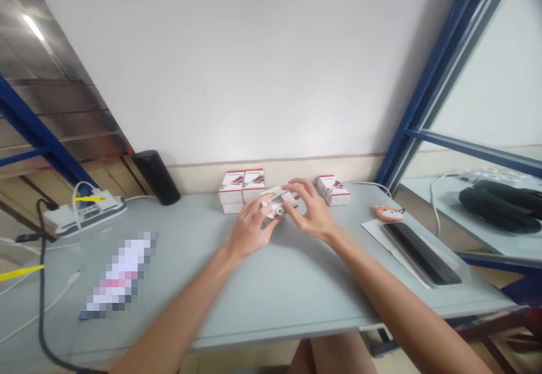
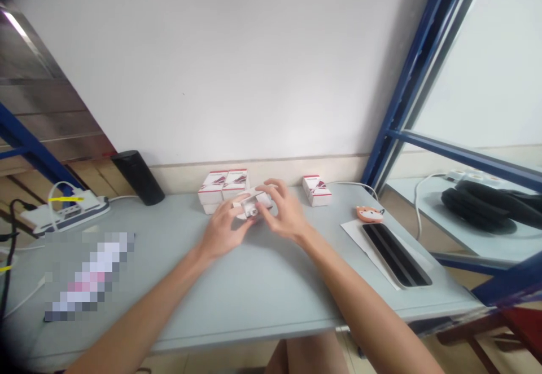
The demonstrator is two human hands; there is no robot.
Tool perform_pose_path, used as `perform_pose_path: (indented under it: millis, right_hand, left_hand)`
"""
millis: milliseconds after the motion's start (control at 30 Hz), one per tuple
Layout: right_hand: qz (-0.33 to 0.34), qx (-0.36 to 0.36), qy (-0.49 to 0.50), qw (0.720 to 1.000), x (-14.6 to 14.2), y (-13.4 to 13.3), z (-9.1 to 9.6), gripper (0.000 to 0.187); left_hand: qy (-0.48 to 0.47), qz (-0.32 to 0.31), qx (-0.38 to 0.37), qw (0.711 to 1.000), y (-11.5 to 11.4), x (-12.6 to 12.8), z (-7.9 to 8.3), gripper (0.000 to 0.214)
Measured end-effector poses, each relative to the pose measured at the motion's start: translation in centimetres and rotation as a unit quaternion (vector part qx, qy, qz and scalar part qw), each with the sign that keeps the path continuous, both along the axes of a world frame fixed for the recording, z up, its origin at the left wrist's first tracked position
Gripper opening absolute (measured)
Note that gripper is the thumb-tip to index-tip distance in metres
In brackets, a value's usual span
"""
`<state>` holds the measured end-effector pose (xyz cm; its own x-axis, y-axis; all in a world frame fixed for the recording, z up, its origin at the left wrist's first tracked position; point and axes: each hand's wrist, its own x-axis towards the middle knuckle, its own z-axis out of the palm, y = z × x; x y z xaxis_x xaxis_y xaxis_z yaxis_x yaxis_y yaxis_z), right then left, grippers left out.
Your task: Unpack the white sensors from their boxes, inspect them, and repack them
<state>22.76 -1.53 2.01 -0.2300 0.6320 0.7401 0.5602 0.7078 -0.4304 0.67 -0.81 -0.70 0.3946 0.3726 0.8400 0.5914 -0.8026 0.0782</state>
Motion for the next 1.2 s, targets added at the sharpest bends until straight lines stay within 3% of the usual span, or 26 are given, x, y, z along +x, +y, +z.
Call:
perform_pose_path:
  millis: [133,267,433,667,733,800,900,967,1033,1133,1200]
  right_hand:
    - [-0.023,0.020,-0.016,0.999,0.3,0.6,-0.4,0.030]
    - [-0.060,0.025,-0.052,0.996,1.0,1.4,-0.9,0.038]
    - [-0.020,-0.018,-0.070,0.997,0.6,0.9,-0.8,0.025]
    - [0.058,-0.058,0.139,0.987,0.3,1.2,-0.3,0.019]
    - [0.021,-0.085,0.223,0.971,1.0,2.1,-0.3,0.022]
    - [-0.046,-0.129,0.247,0.959,1.9,3.0,-0.7,0.022]
    - [-0.133,-0.203,0.095,0.965,2.6,4.0,-1.8,0.016]
    - [-0.151,-0.247,-0.029,0.957,2.6,4.1,-2.8,0.016]
    - [-0.144,-0.271,-0.090,0.947,2.2,4.1,-3.6,0.016]
    - [-0.141,-0.235,-0.100,0.956,1.6,3.6,-3.9,0.022]
    - [-0.138,-0.159,-0.075,0.975,1.3,3.0,-3.3,0.029]
  left_hand:
    - [-0.003,0.000,0.047,0.999,0.2,0.1,0.1,0.032]
    - [-0.002,-0.001,0.070,0.998,0.2,0.0,0.3,0.032]
    - [0.020,0.012,0.091,0.996,-0.2,-0.2,0.9,0.035]
    - [0.035,0.009,0.069,0.997,-0.1,-0.3,1.2,0.035]
    - [0.024,0.021,0.060,0.998,0.1,-0.3,1.0,0.033]
    - [0.015,0.030,0.051,0.998,0.3,-0.5,0.8,0.031]
    - [0.010,0.035,0.038,0.999,0.4,-0.6,0.5,0.030]
    - [0.007,0.035,0.034,0.999,0.5,-0.7,0.5,0.028]
    - [0.008,0.036,0.032,0.999,0.5,-0.9,0.5,0.029]
    - [0.019,0.042,0.035,0.998,0.5,-1.1,0.7,0.035]
    - [0.026,0.047,0.042,0.998,0.4,-1.3,1.0,0.043]
